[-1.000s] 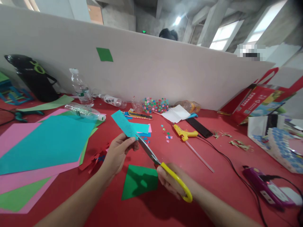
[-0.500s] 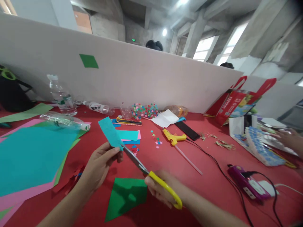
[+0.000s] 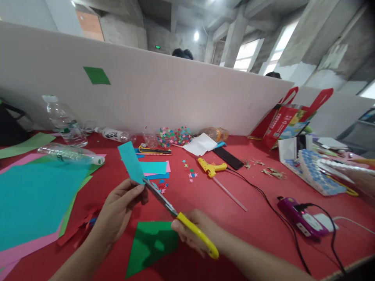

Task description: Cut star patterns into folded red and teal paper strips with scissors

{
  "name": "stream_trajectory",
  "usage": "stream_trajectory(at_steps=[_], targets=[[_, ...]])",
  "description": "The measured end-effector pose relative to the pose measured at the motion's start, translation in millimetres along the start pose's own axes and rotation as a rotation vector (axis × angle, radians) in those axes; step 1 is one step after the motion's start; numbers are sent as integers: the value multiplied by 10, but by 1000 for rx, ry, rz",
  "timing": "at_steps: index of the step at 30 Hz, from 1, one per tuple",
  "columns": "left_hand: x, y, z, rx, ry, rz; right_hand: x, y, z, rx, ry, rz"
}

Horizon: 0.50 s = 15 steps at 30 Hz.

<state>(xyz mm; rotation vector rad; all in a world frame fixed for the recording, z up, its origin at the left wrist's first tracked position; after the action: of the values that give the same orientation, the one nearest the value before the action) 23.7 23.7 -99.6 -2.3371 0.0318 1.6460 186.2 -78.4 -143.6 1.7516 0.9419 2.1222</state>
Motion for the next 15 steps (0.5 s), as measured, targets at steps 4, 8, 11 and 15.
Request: stream_trajectory(at_steps=[4,8,11,15], targets=[[-56,-4,-6,-8,22,-13,34,24,11,3,-12,0],[-64,-20,38,-58,70,-1,58,41,-7,12,18,38],[-39,-25,67,-70,92,-5,37,30,-14,21,19,52],[14,-3,54,-37,87,7,-32,-11,-4,-17,11,10]])
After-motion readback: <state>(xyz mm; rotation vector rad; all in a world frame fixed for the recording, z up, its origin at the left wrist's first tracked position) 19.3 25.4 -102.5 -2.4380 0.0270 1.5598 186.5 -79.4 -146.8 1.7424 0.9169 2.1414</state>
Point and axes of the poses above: each hand's wrist, its own y-axis away from the middle knuckle, its own z-axis out of the back of the hand, x = y × z, the point moved 6 cm from there along -y, towards the middle knuckle, and after that the axes turned 12 degrees about -z, right-handed, at the moved point
